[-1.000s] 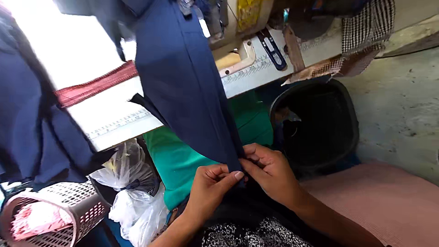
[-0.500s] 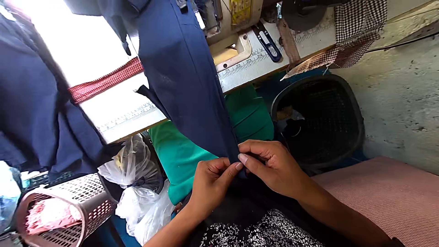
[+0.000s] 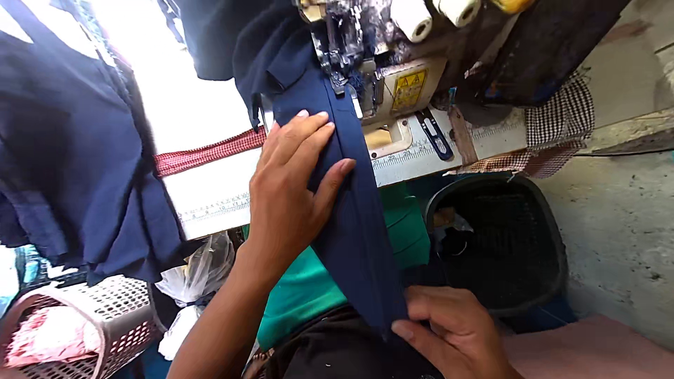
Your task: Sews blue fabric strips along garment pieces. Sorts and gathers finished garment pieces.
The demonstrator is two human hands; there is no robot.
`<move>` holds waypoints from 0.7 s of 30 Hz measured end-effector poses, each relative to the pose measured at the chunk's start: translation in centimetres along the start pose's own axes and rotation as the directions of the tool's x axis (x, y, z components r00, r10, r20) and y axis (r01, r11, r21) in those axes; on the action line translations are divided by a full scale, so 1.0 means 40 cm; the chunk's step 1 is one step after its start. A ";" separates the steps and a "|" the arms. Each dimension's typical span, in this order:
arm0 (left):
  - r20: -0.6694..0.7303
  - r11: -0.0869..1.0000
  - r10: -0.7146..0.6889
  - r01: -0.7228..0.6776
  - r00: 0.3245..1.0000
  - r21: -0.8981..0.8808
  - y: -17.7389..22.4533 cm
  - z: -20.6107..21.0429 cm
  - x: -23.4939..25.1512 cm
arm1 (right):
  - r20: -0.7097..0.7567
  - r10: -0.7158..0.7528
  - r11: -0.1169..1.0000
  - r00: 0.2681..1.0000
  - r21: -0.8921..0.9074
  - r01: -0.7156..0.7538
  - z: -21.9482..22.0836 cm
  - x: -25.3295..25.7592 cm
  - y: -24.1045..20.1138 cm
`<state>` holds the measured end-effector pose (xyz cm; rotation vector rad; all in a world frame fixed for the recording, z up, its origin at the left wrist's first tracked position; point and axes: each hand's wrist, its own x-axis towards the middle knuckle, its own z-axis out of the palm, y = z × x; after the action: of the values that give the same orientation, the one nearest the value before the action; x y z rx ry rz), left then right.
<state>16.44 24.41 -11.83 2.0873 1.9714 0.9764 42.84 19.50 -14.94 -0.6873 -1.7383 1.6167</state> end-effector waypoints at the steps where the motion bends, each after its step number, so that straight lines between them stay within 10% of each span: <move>1: -0.020 1.000 -0.004 0.004 1.000 0.016 -0.009 0.010 0.003 | -0.001 0.010 1.000 1.000 0.010 -0.010 -0.006 -0.002 0.005; 21: -0.065 0.998 0.060 -0.060 0.996 0.002 -0.187 -0.033 0.213 | -0.120 0.061 0.998 0.991 -0.023 -0.064 -0.027 0.244 0.092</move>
<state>8.91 33.01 -11.31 2.1530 1.9483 1.0691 37.14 27.91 -17.48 -0.8413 -1.6699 1.5632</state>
